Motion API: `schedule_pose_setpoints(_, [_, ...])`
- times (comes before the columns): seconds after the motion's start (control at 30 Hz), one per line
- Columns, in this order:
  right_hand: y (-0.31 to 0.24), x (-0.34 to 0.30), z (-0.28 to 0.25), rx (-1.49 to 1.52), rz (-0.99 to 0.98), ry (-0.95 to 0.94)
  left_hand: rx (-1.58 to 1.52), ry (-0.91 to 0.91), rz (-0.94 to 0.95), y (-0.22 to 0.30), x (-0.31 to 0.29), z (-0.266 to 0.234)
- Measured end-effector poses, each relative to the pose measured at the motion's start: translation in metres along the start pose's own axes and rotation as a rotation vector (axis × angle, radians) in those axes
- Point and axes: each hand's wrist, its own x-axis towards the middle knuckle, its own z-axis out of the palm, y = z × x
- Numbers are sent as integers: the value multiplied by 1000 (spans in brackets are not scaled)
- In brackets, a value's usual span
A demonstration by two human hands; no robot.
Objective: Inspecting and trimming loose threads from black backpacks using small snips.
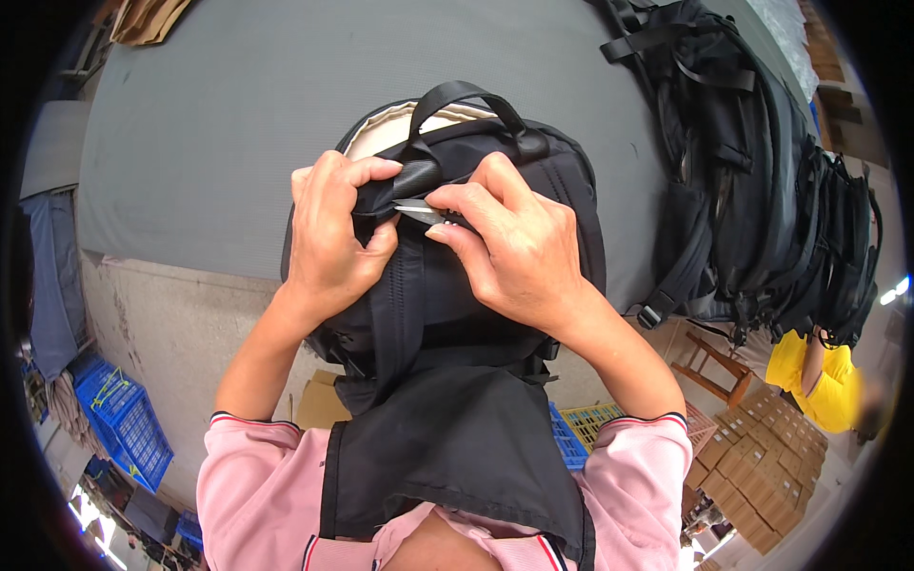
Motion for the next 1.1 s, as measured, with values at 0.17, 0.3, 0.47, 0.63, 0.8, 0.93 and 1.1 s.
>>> schedule_pose_setpoints(0.17, [-1, 6, -5, -30, -34, -46, 12, -10, -3, 0, -1, -1])
schedule_pose_setpoints(0.3, [1, 9, -7, -49, -74, -83, 16, 1, 3, 1, -1, 0])
schedule_pose_setpoints(0.47, [3, 12, -9, 10, -27, -130, 14, -3, 5, 1, 0, 0])
schedule_pose_setpoints(0.63, [-5, 19, -17, -43, 12, -201, 32, 4, 19, -1, -1, 0])
schedule_pose_setpoints(0.8, [-3, 22, -17, -33, -16, -239, 28, 5, 19, -1, -2, 0])
schedule_pose_setpoints(0.93, [6, 12, -5, 323, 146, -170, 17, -7, 4, 1, -2, -1])
schedule_pose_setpoints(1.1, [5, 5, -6, 373, 227, -96, -2, -2, -3, -1, -1, -1])
